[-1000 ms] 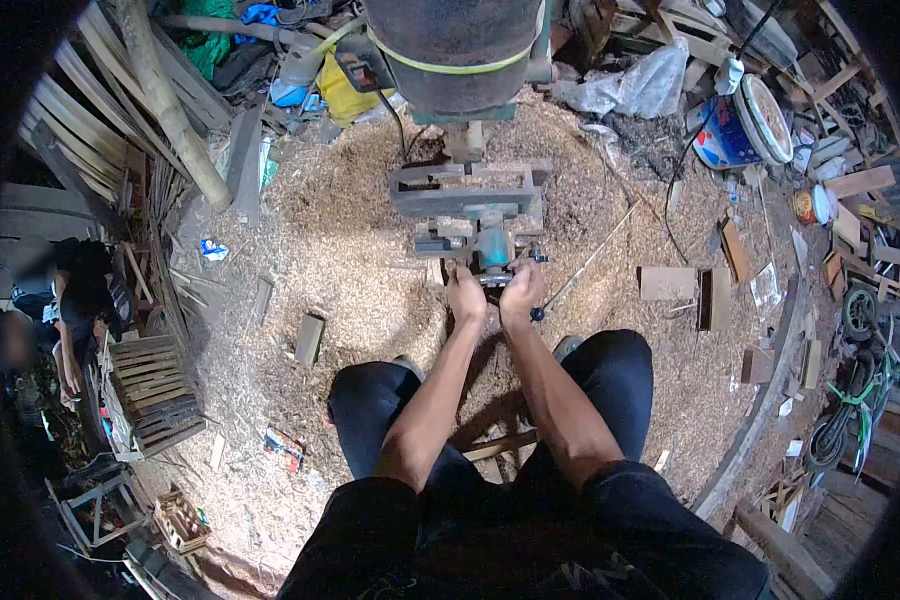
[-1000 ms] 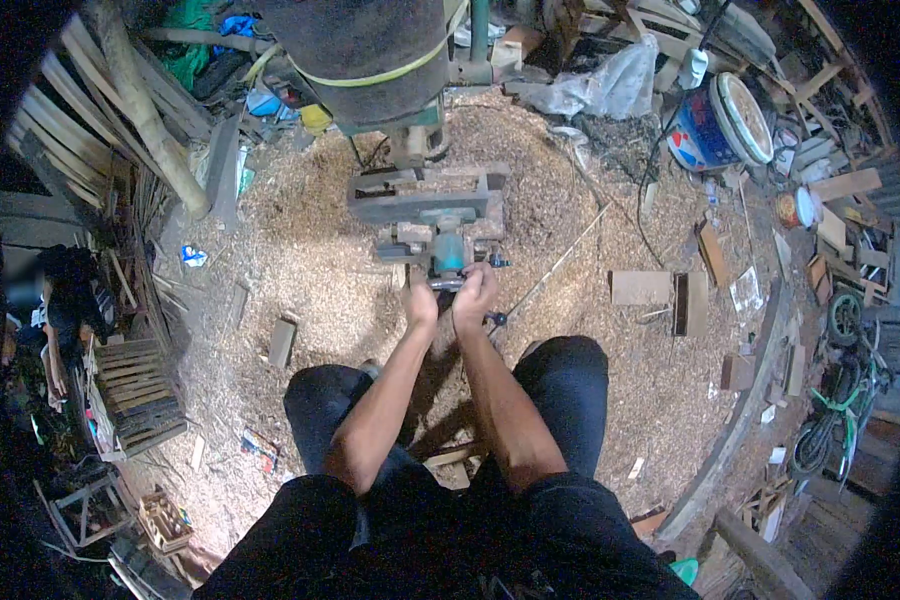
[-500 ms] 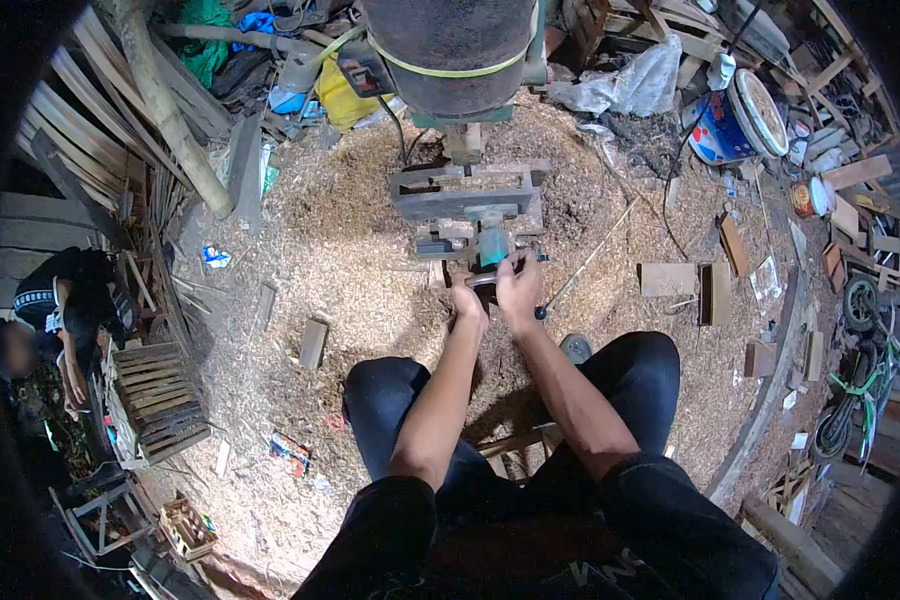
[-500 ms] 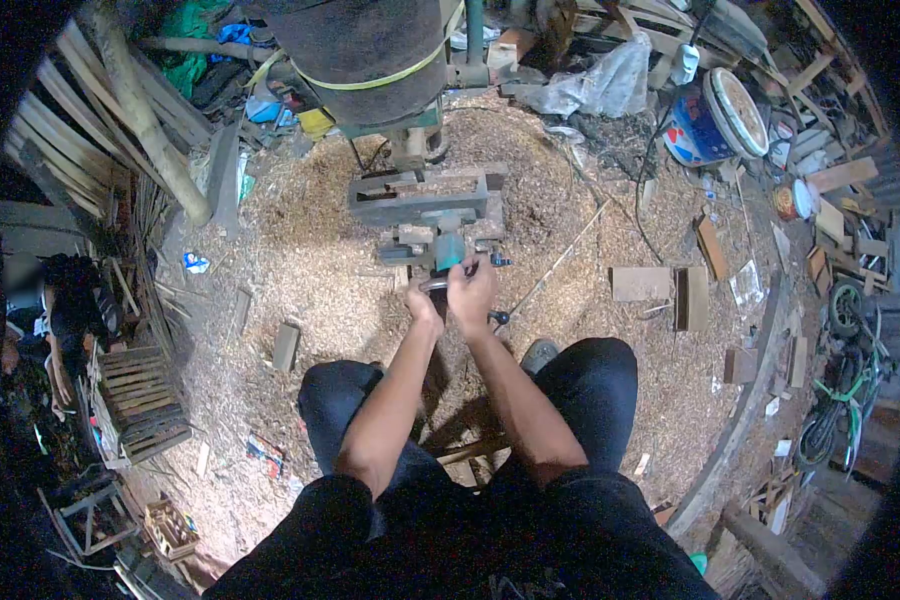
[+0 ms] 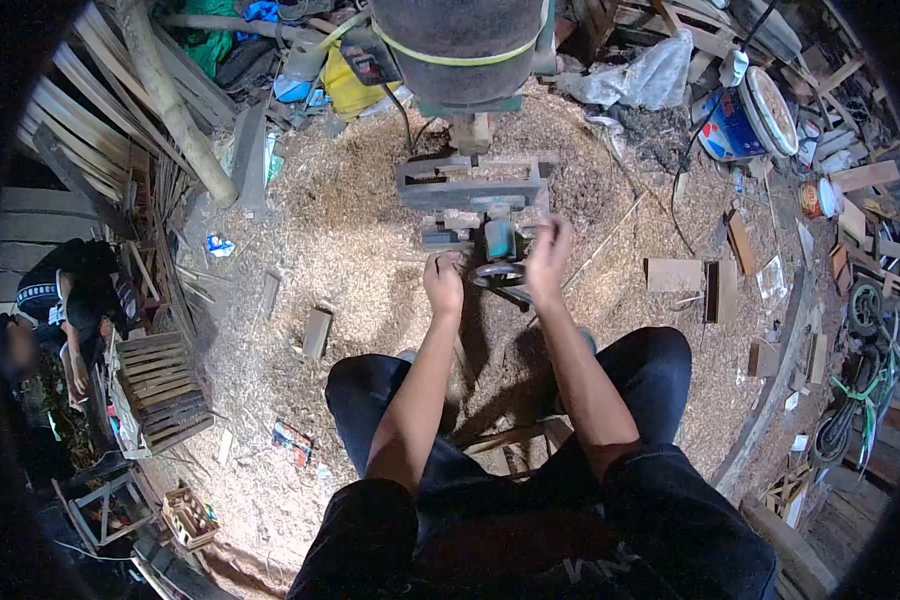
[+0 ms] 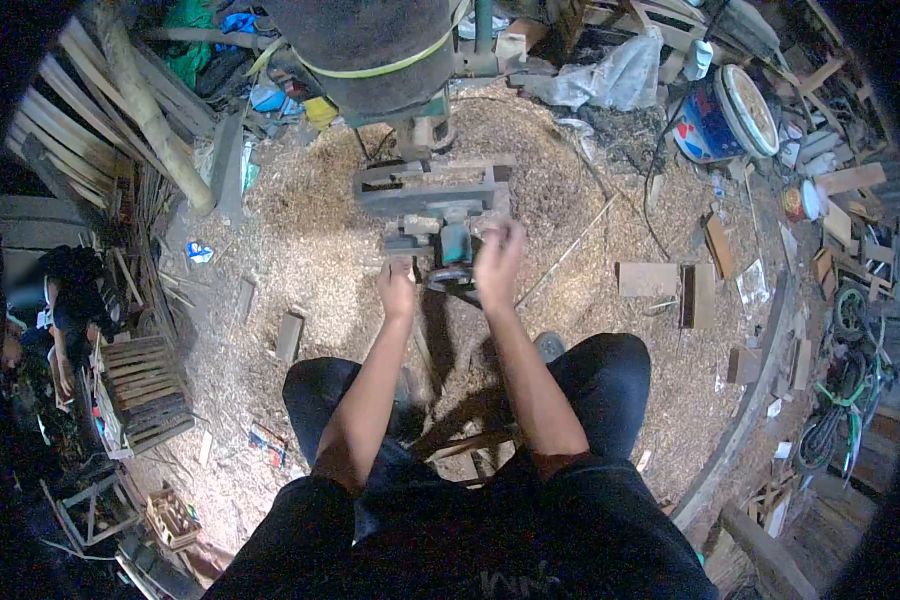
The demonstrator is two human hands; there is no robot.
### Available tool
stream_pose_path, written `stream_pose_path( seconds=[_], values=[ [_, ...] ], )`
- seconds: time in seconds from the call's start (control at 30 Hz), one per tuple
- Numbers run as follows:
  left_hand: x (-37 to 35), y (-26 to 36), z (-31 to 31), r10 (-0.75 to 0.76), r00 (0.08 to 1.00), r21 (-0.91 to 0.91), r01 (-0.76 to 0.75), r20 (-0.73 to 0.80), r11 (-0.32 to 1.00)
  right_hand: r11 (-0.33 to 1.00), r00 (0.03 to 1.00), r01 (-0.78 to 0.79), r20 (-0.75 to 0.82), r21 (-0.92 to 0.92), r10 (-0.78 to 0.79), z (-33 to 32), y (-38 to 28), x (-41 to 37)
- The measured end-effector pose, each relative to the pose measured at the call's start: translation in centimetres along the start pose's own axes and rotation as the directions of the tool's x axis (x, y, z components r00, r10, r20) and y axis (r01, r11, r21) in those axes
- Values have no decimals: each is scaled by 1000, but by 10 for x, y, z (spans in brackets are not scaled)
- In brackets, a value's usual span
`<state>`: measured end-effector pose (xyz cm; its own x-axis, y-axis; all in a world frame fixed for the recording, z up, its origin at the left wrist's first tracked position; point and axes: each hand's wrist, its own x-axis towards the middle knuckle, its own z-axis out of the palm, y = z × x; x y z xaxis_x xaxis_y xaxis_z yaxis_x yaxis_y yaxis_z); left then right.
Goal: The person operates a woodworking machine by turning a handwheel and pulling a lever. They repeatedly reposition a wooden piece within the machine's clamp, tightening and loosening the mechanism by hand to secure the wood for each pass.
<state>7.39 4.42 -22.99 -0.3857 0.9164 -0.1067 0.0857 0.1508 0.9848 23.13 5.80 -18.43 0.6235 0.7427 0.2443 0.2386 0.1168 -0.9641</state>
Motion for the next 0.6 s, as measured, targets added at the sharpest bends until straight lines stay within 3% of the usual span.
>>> stream_pose_path(
  seconds=[0.07, 0.1, 0.17, 0.23, 0.3, 0.37, 0.4, 0.43, 0.47, 0.5, 0.53, 0.6],
  values=[
    [3, -16, -3, -10, 1000, 73, 11, -8, 997, 917, 934, 286, 296, -278, -201, 6, -27, -19],
    [4, -23, -4, -44, 999, 43, 44, -5, 998, 796, 853, 470, 427, -382, -299, -8, 0, -28],
    [6, -27, -3, -109, 994, -23, 109, 6, 994, 706, 855, 248, 493, -664, 163, -56, 55, -39],
    [2, -42, -4, -190, 982, -111, 191, 15, 975, 677, 863, 76, 389, -732, 323, -93, 91, -46],
    [17, -12, 1, -170, 985, -237, 165, -2, 957, 833, 947, -59, 233, -551, 222, -92, 113, -45],
    [3, 2, -1, -240, 971, -353, 231, 19, 907, 877, 992, -8, 104, -481, 66, -47, 64, -15],
    [3, 0, 4, -238, 971, -328, 229, 13, 917, 924, 994, 65, 109, -376, -25, -28, 14, 4],
    [3, -6, 6, -236, 972, -299, 227, 6, 927, 984, 985, 43, 173, -174, -13, -15, -21, 16],
    [3, -14, 6, -233, 972, -265, 224, -2, 938, 994, 975, -76, 205, -83, 92, -1, -50, 19],
    [5, -21, 4, -206, 978, -176, 205, 9, 963, 988, 970, 134, 216, -82, -114, 5, -73, 17],
    [2, -15, 4, -241, 970, -204, 239, 15, 949, 931, 932, 315, 243, -184, -267, 11, -70, 11],
    [-5, 6, 5, -312, 950, -266, 307, 26, 914, 853, 899, 298, 426, -429, -99, -4, -32, -19]
  ],
)
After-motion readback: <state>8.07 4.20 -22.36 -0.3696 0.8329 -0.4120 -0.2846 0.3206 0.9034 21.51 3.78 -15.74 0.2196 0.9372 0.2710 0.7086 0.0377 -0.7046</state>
